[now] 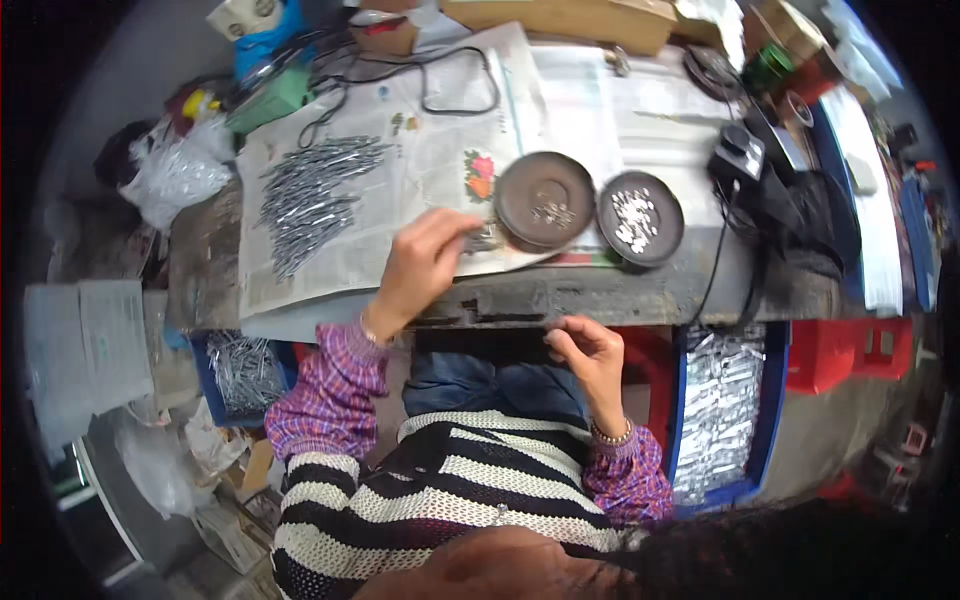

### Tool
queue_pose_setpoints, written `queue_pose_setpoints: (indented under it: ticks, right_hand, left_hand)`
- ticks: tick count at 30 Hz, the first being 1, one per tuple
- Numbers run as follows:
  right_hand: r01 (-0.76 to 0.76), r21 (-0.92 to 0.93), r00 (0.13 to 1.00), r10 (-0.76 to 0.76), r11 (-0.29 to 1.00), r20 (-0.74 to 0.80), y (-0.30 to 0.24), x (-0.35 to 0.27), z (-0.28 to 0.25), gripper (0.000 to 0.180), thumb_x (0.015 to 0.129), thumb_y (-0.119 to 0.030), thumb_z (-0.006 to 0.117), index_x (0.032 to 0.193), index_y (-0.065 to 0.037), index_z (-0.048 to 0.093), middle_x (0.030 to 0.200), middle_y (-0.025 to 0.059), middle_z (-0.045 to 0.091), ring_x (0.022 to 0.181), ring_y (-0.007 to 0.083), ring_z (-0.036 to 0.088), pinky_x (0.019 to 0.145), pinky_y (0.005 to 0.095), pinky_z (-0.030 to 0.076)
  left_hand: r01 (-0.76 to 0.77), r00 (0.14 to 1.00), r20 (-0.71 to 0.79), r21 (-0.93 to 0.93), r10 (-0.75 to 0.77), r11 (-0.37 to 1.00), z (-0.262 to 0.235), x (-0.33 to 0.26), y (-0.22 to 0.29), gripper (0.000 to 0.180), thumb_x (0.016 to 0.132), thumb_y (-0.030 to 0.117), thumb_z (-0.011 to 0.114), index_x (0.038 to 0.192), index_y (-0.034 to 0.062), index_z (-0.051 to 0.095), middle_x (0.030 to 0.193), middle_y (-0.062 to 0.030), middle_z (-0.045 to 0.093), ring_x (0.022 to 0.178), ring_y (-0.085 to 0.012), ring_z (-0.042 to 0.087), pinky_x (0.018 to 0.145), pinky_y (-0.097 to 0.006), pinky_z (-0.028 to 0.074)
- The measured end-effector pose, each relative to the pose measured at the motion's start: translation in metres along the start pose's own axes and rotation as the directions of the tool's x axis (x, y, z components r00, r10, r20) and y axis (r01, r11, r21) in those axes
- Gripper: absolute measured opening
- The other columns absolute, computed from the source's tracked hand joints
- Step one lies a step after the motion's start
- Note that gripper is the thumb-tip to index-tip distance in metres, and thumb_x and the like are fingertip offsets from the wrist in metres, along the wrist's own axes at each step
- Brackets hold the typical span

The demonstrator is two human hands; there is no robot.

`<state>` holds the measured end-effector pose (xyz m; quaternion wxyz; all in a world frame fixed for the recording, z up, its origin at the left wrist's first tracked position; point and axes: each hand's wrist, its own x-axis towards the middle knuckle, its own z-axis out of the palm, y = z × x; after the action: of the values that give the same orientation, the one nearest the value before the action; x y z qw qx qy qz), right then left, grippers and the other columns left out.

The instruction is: Assembling small hardware components by placing metal washers or rings onto thin metal rods at a workbench.

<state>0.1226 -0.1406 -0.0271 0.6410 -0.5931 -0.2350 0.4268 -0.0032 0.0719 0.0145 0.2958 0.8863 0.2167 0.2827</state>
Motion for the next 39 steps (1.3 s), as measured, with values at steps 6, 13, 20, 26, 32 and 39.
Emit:
queue_pose_setpoints:
  ticks: [6,13,20,26,32,39]
  right_hand:
    - [-0.019,-0.083,1.000,0.020,0.996,0.012,0.003,-0.002,0.005,0.007,0.080,-0.001,0.065,0.085,0.004,0.066,0.073,0.0020,0.062,0.061,0.0057,0.056,0.054,0.0191,0.044]
    - [-0.050,-0.068,0.997,0.053,0.996,0.051,0.005,0.000,0.008,0.006,0.081,0.000,0.064,0.085,0.004,0.066,0.074,0.0012,0.063,0.062,0.0050,0.055,0.056,0.0181,0.044]
    - [-0.072,-0.154,0.989,0.090,0.985,0.114,0.011,0.000,0.007,0.008,0.084,-0.001,0.062,0.089,0.004,0.066,0.077,0.0035,0.064,0.064,0.0070,0.057,0.058,0.0190,0.044]
    - [-0.021,-0.201,0.994,0.042,0.979,0.102,0.009,0.002,0.014,0.009,0.080,-0.002,0.064,0.086,0.003,0.067,0.076,0.0060,0.066,0.066,0.0086,0.059,0.061,0.0209,0.046]
    - [-0.029,-0.213,0.995,0.049,0.977,0.090,0.013,0.000,0.011,0.009,0.079,-0.003,0.065,0.086,0.003,0.067,0.076,0.0069,0.066,0.067,0.0096,0.061,0.061,0.0218,0.047]
    - [0.038,-0.214,0.995,-0.018,0.976,0.094,0.002,0.003,0.013,0.010,0.080,-0.005,0.065,0.086,0.003,0.067,0.074,0.0072,0.065,0.068,0.0099,0.060,0.061,0.0220,0.047]
  left_hand:
    - [0.062,0.997,0.038,-0.003,-0.061,0.998,-0.002,0.008,-0.044,0.021,0.078,-0.002,0.056,0.097,0.0019,0.064,0.093,-0.0166,0.064,0.086,-0.0327,0.061,0.076,-0.037,0.049]
    - [0.034,0.991,0.131,-0.018,-0.031,0.999,-0.027,0.012,-0.037,0.020,0.078,0.001,0.056,0.096,0.0026,0.065,0.088,-0.0156,0.065,0.082,-0.0307,0.063,0.076,-0.036,0.049]
    - [0.036,0.999,-0.052,0.425,-0.015,0.904,-0.071,0.053,-0.126,0.022,0.075,0.005,0.059,0.096,0.0056,0.067,0.085,-0.0116,0.059,0.086,-0.0298,0.056,0.079,-0.037,0.045]
    - [0.086,0.995,-0.091,0.533,-0.044,0.842,-0.064,0.053,-0.141,0.010,0.074,0.008,0.061,0.083,0.0043,0.065,0.085,-0.0100,0.055,0.088,-0.0293,0.053,0.078,-0.038,0.044]
    - [0.026,0.988,-0.144,0.503,0.054,0.864,-0.069,0.053,-0.130,0.009,0.074,0.008,0.057,0.080,0.0061,0.064,0.083,-0.0088,0.058,0.085,-0.0286,0.055,0.074,-0.039,0.046]
    - [0.202,0.942,-0.281,0.032,-0.185,0.979,-0.095,0.036,-0.059,0.014,0.076,0.000,0.061,0.089,0.0020,0.064,0.088,-0.0058,0.064,0.080,-0.0156,0.060,0.074,-0.027,0.046]
